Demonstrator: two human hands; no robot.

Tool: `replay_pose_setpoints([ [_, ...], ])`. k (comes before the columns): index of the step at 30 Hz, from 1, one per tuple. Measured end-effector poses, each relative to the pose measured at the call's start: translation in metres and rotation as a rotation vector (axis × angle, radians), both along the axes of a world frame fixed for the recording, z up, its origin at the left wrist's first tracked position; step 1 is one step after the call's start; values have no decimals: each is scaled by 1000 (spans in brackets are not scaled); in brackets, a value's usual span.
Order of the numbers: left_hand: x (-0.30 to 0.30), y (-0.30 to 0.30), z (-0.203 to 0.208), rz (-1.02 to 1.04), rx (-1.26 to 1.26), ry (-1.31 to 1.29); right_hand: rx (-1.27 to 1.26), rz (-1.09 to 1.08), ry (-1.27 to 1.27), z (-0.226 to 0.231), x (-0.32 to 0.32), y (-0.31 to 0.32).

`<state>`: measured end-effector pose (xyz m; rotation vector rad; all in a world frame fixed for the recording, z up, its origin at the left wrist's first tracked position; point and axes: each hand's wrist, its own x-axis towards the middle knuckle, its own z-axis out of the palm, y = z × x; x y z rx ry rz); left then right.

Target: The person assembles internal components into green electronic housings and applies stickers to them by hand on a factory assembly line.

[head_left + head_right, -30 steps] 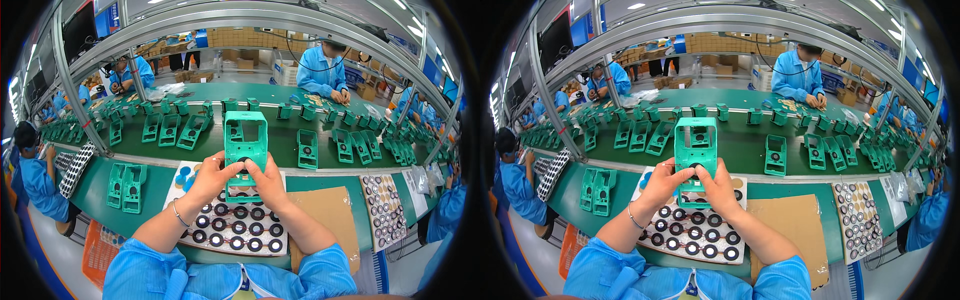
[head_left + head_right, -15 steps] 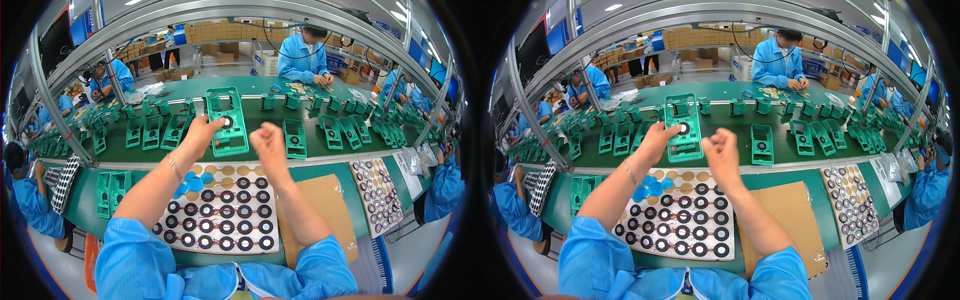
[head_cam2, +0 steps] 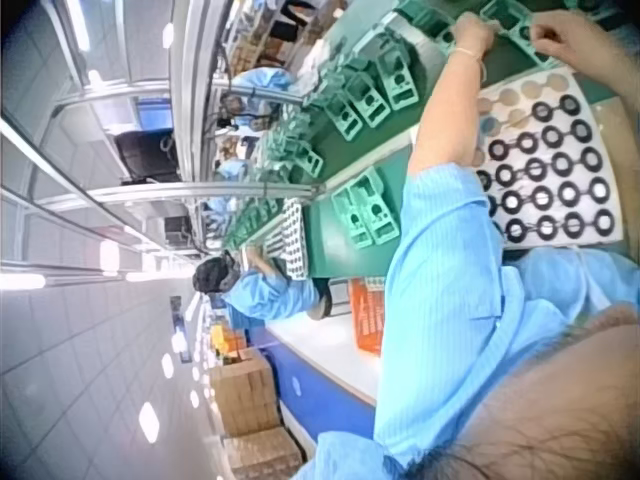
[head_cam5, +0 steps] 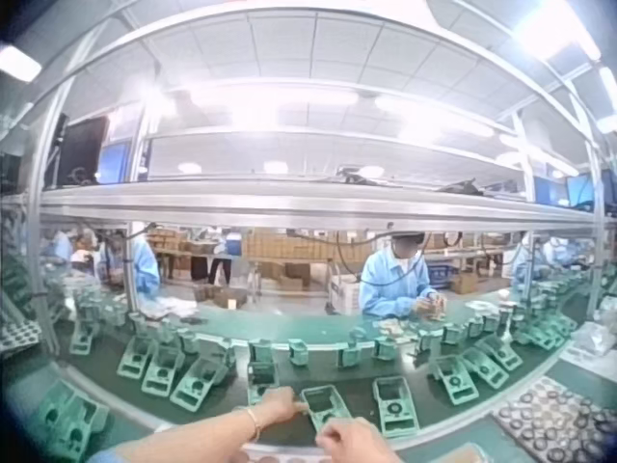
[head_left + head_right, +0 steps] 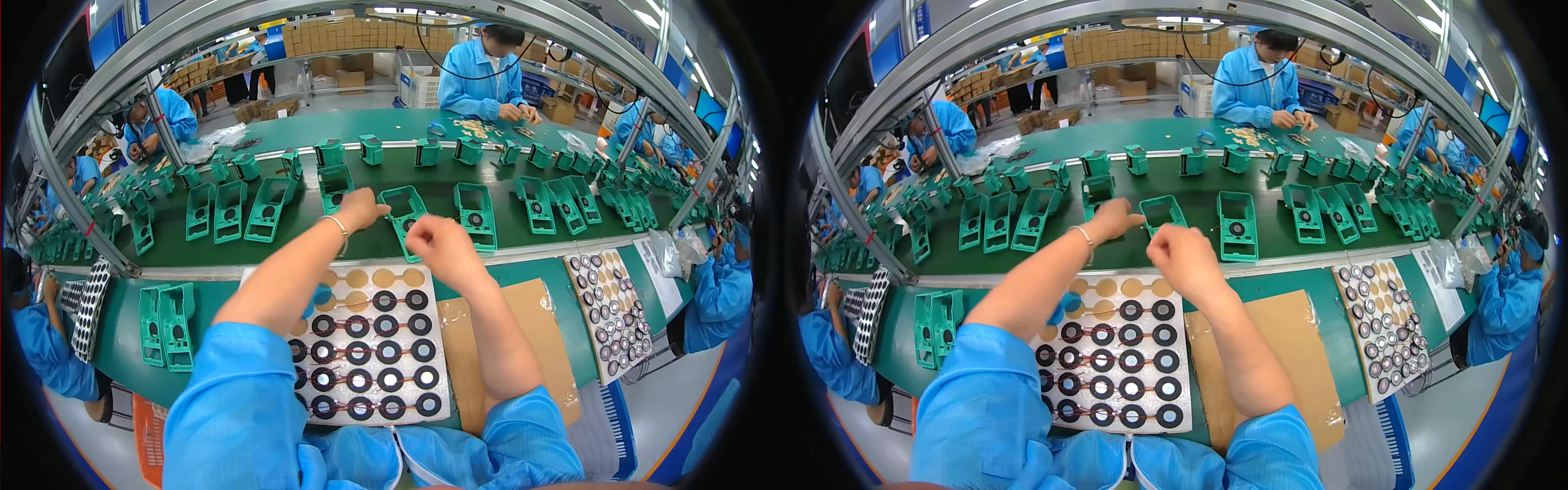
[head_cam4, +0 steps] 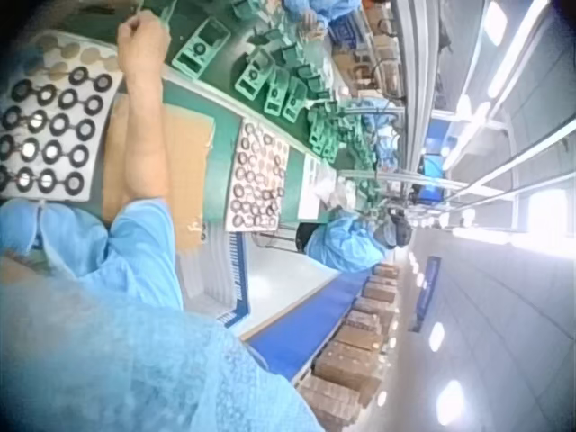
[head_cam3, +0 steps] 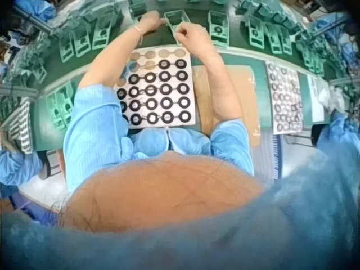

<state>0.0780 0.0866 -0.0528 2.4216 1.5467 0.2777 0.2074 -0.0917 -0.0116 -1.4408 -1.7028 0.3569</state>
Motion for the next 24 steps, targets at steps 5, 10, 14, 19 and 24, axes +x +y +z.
replay_pose_setpoints([
  [5,-61,-63,64,-298,-121,-142,-263,342,-576,-5,-16,-20],
  [10,-137,-147,106,-394,-132,-231,-302,219,-765,-13,-33,-22],
  [14,-178,-185,108,-311,-199,-427,-227,269,-756,-18,-27,-19],
  [19,-195,-202,71,-162,-421,-747,-262,353,-474,15,-21,-20],
  [24,-162,-209,46,-164,-989,-1113,-297,649,141,21,-42,-17],
])
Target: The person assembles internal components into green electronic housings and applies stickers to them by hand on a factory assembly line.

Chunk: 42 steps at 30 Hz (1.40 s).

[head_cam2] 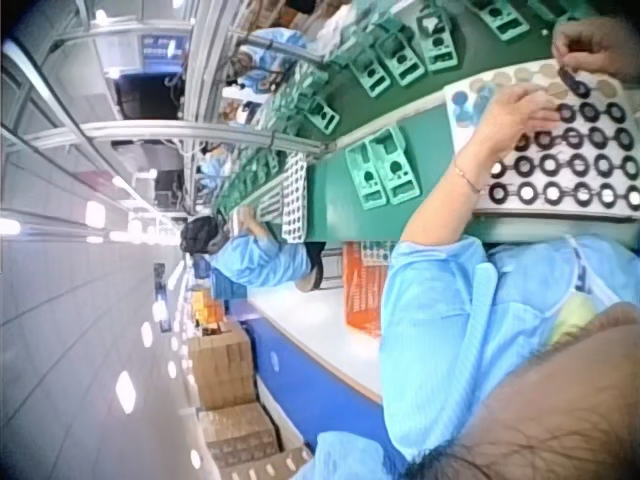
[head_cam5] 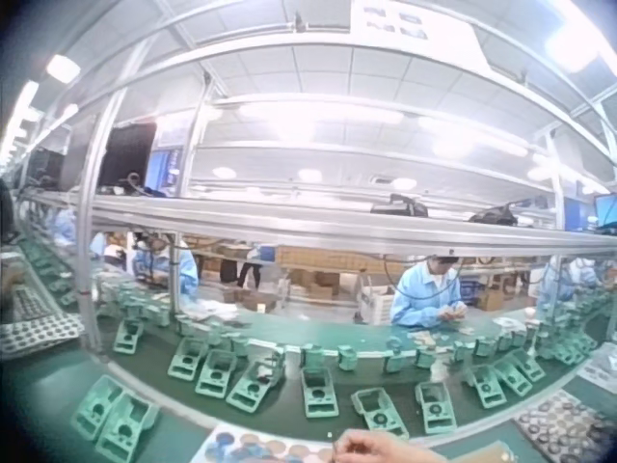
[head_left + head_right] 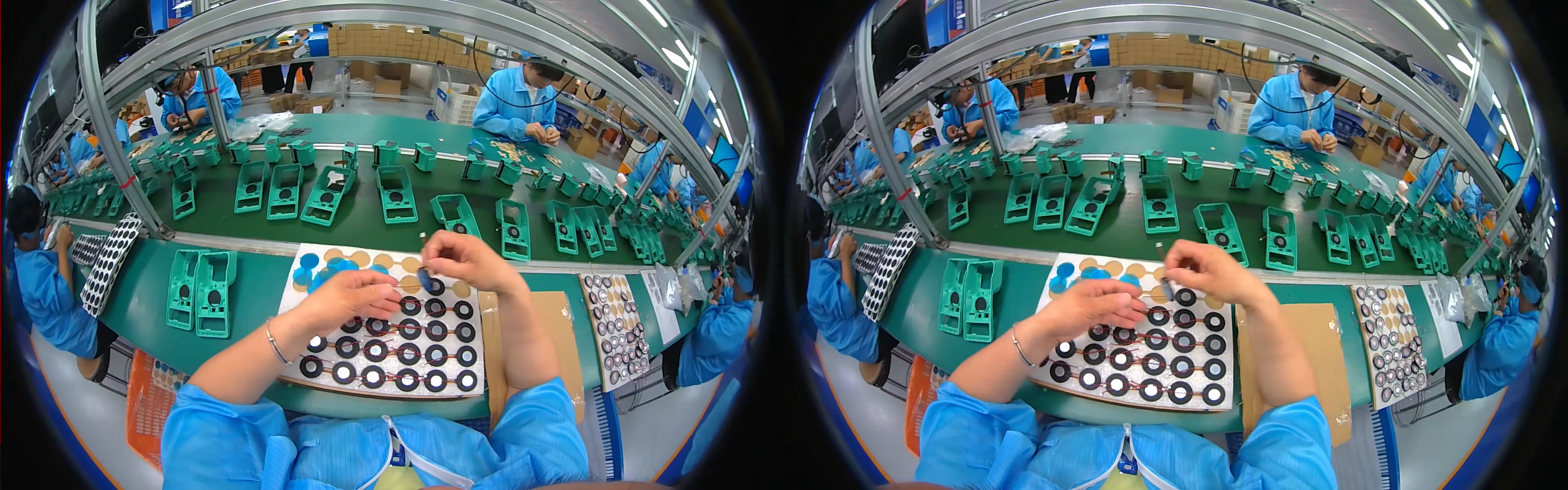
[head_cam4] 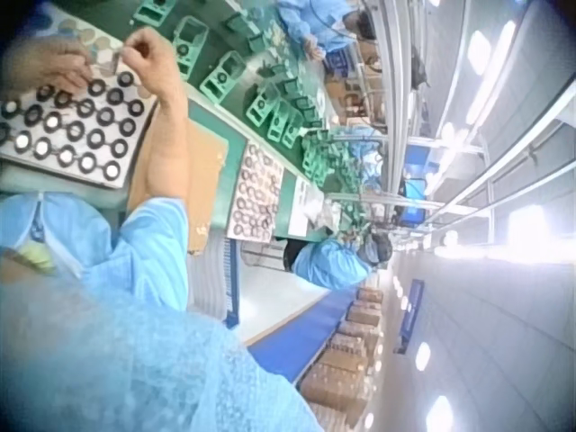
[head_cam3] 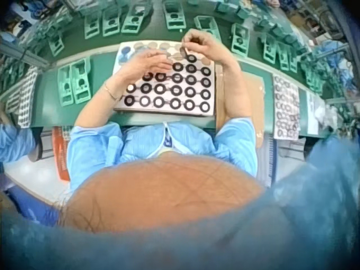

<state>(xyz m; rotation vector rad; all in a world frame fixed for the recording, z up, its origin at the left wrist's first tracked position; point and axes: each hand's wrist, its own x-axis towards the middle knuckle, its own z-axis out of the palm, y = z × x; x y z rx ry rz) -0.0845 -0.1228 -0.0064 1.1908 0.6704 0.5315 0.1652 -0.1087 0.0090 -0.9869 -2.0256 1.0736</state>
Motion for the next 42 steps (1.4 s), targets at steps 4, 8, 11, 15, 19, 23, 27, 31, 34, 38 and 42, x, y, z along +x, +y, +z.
replay_pose_setpoints([
  [4,11,-4,-3,-15,-104,-145,-24,99,105,0,-37,-5],
  [8,9,-4,-4,75,-89,-222,168,79,2,-3,-51,-15],
  [11,5,-3,-3,136,-84,-259,311,-3,-47,-1,-56,-22],
  [15,-1,-4,-2,137,-59,-220,547,-55,-163,-7,-57,-26],
  [19,-4,-4,2,179,100,-91,557,-69,-140,-11,-52,-24],
  [23,-10,2,-4,218,223,-12,691,-50,-185,-18,-51,-21],
  [27,-7,6,-4,225,204,35,690,-44,-203,-17,-49,-23],
  [31,-4,10,-5,215,180,50,679,-57,-186,-20,-45,-21],
  [34,-2,13,-5,204,139,51,643,-60,-142,-24,-44,-18],
  [38,0,22,-9,146,53,35,553,-45,-83,-27,-40,-16],
  [42,-9,37,-15,151,43,102,65,-65,372,-31,-33,-13],
])
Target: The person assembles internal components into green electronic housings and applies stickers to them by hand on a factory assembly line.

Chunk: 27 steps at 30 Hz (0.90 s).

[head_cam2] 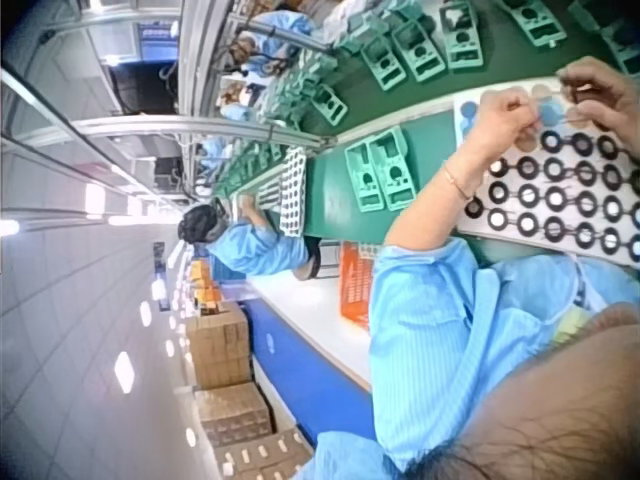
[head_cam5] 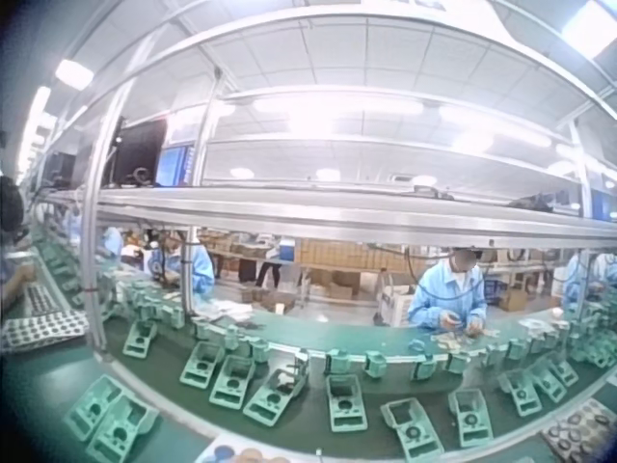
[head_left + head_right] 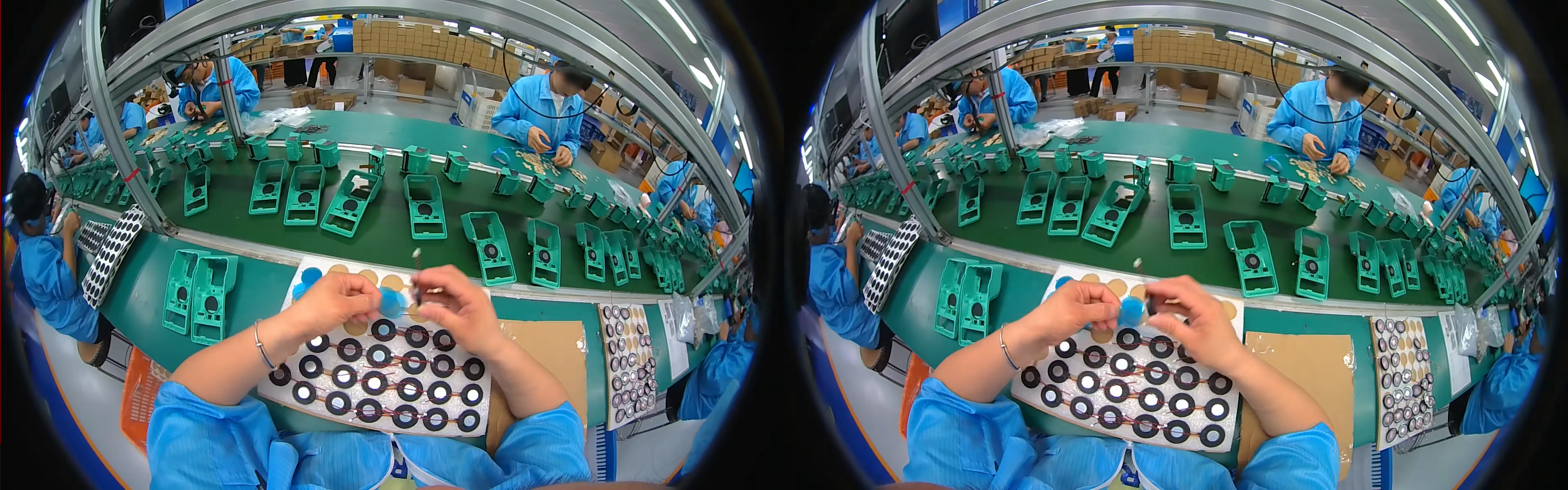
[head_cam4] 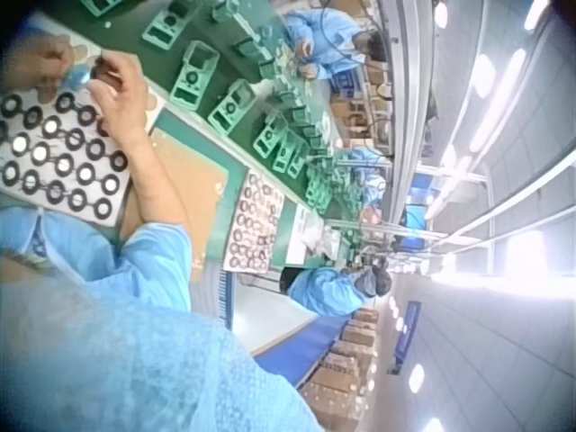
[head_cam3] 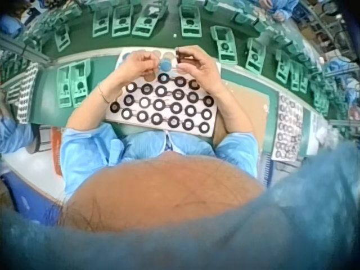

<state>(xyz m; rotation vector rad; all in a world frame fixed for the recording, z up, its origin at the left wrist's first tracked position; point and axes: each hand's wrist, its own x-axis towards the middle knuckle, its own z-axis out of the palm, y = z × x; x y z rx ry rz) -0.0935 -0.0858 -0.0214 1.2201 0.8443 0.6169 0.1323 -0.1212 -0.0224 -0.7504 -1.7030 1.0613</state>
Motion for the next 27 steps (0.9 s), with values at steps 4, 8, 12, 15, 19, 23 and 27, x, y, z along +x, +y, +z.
replay_pose_setpoints([
  [4,-12,18,-7,46,758,603,-77,-63,228,-1,16,12],
  [8,-2,24,-1,-56,1229,928,-97,-81,253,3,17,11],
  [12,7,32,2,-68,1469,1050,-57,-86,279,6,21,11],
  [15,14,40,13,-84,1507,1023,-21,-122,273,7,29,15],
  [19,22,54,23,-322,1099,825,-17,-157,333,11,40,20],
  [23,34,60,34,-446,664,795,-5,-155,381,14,42,22],
  [27,37,79,39,-406,677,777,38,-200,403,14,47,24],
])
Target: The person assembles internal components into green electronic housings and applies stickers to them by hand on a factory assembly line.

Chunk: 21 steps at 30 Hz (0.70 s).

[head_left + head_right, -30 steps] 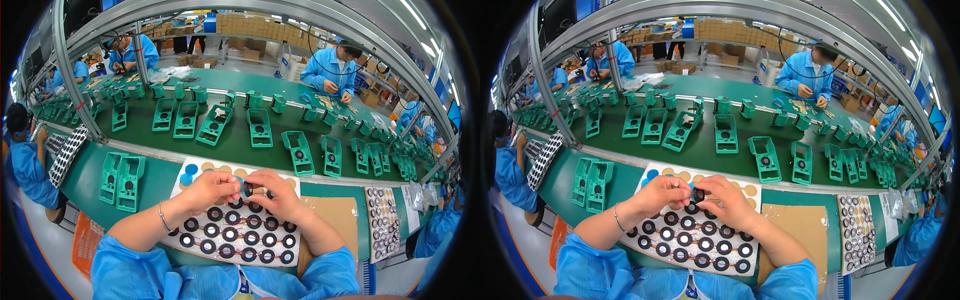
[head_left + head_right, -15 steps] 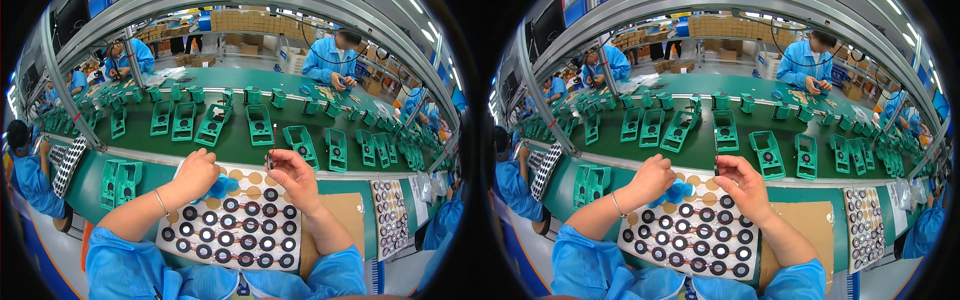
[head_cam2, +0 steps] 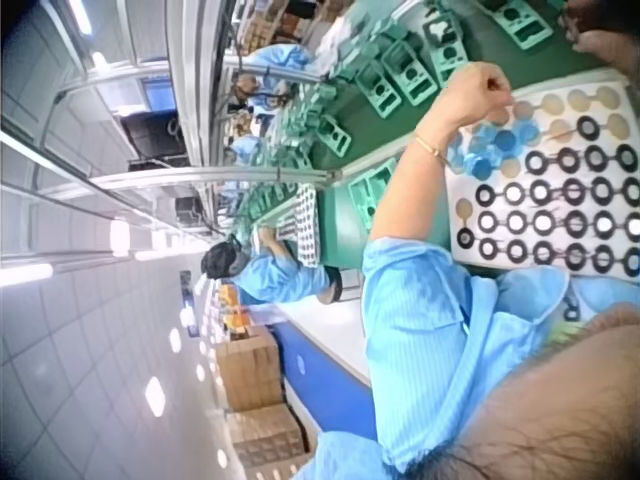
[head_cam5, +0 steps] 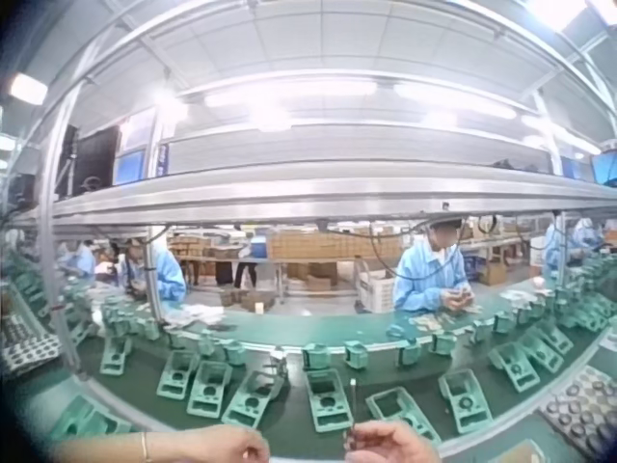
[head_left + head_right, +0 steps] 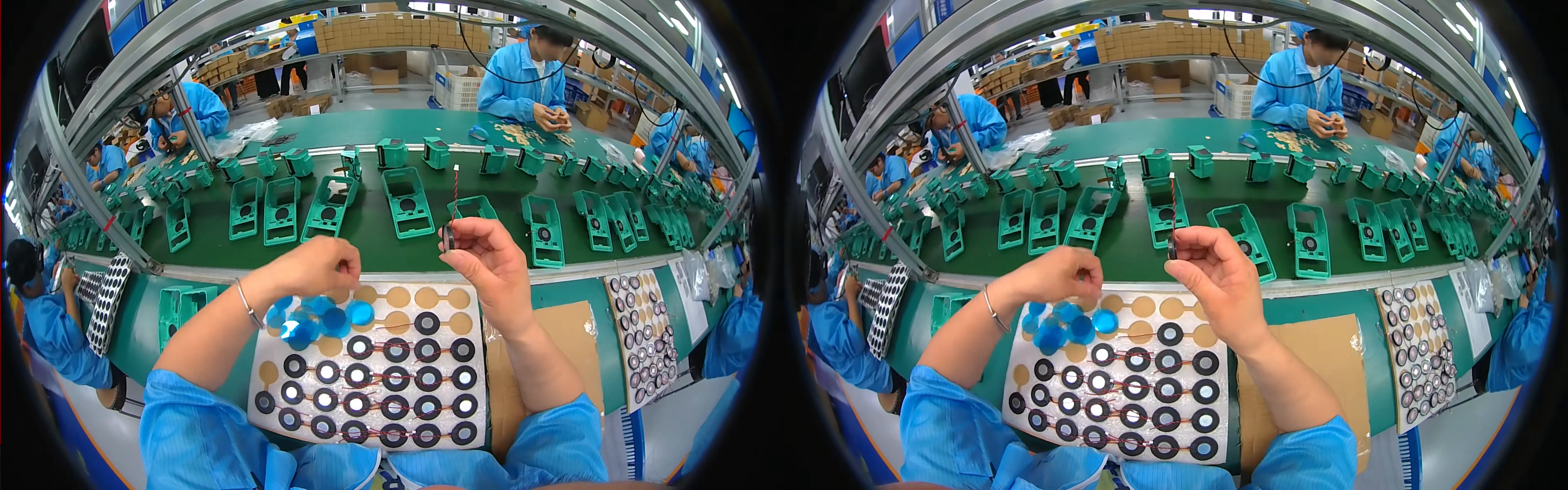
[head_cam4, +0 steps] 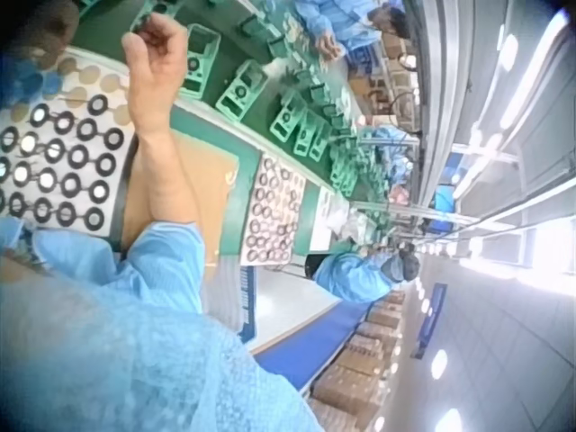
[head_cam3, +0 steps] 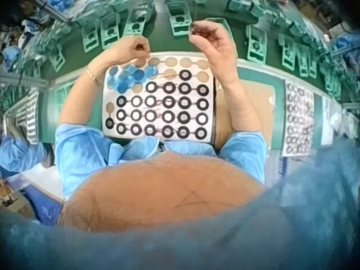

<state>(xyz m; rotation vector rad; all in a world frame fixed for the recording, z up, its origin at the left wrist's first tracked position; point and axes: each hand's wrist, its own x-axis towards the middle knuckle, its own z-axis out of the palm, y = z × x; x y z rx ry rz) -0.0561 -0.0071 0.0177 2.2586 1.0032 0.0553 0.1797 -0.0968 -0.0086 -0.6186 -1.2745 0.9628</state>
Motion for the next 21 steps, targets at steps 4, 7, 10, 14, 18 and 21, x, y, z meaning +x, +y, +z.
replay_pose_setpoints([
  [4,8,31,-4,-86,175,-9,24,-89,-13,3,6,2],
  [7,36,63,-28,76,190,-105,50,-186,-12,4,10,6],
  [10,72,103,-62,249,10,-177,73,-273,-8,2,14,10],
  [14,109,148,-106,584,-138,-216,72,-317,-38,-9,17,18],
  [18,124,168,-129,706,-266,-342,76,-411,-172,-18,20,24],
  [21,117,173,-131,713,-464,-442,96,-414,-317,-17,16,25],
])
